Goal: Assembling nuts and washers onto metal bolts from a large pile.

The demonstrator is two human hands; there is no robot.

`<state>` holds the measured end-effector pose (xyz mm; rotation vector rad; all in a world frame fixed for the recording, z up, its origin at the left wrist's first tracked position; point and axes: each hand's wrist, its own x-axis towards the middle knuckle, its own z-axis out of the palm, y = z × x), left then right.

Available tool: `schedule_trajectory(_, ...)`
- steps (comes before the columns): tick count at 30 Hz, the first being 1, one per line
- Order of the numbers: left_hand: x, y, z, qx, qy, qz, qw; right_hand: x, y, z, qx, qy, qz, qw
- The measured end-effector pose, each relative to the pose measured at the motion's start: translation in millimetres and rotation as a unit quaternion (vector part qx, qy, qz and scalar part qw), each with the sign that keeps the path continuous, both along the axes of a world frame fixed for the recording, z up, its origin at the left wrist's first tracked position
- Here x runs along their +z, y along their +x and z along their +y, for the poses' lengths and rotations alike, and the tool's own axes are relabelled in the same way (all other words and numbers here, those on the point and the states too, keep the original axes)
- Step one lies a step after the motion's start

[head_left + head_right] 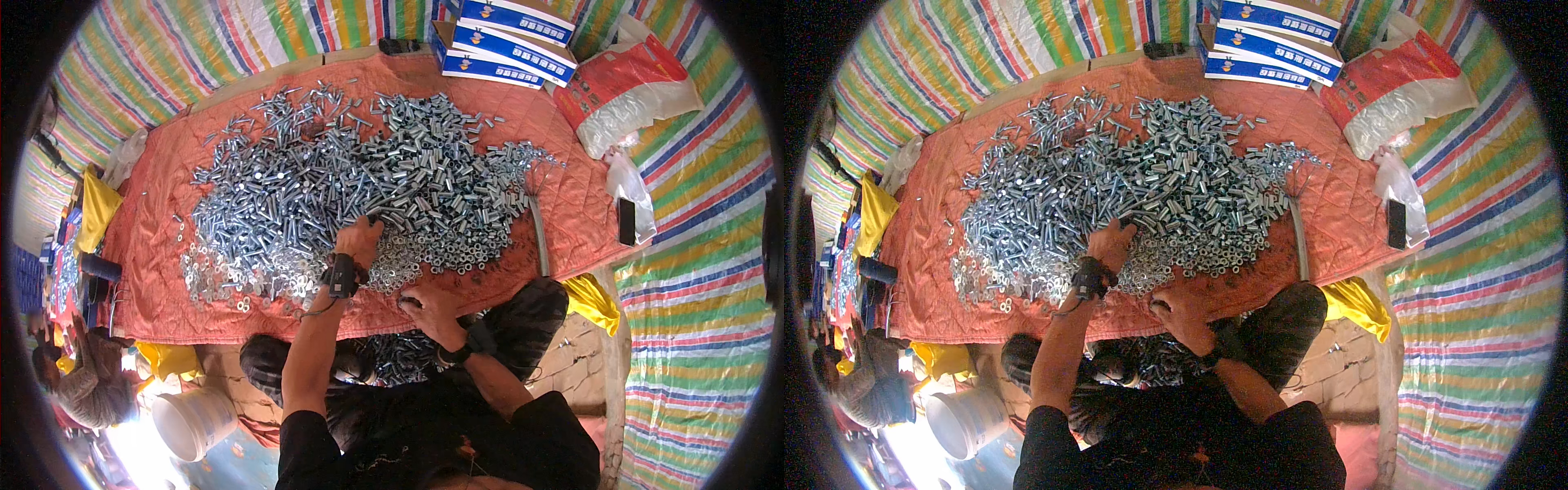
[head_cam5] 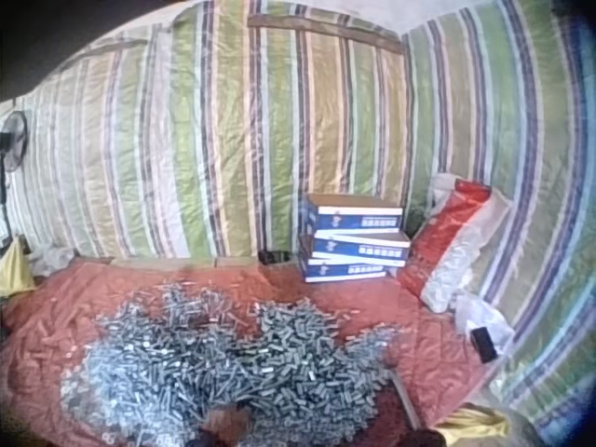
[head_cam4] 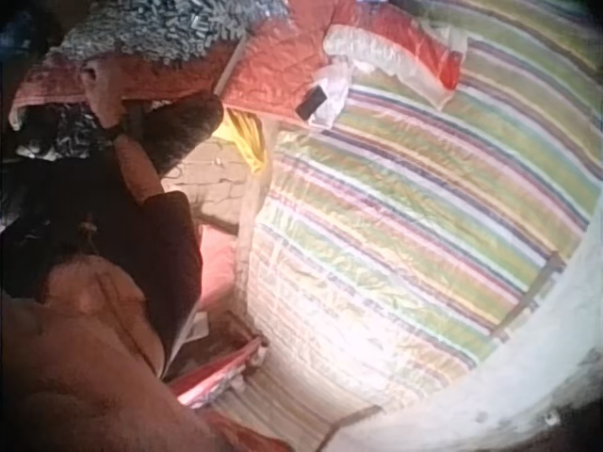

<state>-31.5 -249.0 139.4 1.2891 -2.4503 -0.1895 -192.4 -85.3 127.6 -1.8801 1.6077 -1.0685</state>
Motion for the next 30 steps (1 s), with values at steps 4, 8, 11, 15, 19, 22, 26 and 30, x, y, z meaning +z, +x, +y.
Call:
schedule_trajectory(4,0,2,-3,-0.041,-0.044,-0.044,0.997,5,3,1,0.0,0.004,0.023,1.0)
schedule_trajectory(8,-1,12,6,0.026,-0.011,0.026,0.999,14,6,6,-0.01,0.063,0.003,0.998)
schedule_trajectory(11,-15,23,14,0.053,-0.031,0.175,0.983,12,7,6,0.017,0.056,0.026,0.998)
schedule_trajectory(15,-15,25,19,0.045,0.04,0.249,0.967,4,2,0,0.054,0.017,0.011,0.998)
schedule_trajectory(19,-1,28,22,0.061,0.026,0.173,0.983,6,3,0,0.028,0.019,0.037,0.999)
schedule_trajectory(22,3,32,24,0.066,0.017,0.243,0.968,-1,9,0,-0.016,0.045,-0.046,0.998)
schedule_trajectory(26,15,27,37,0.16,0.15,0.372,0.902,-7,3,-6,-0.057,0.237,-0.188,0.951)
schedule_trajectory(30,17,29,58,0.146,0.306,0.576,0.744,-7,-1,-9,-0.048,0.184,-0.171,0.967)
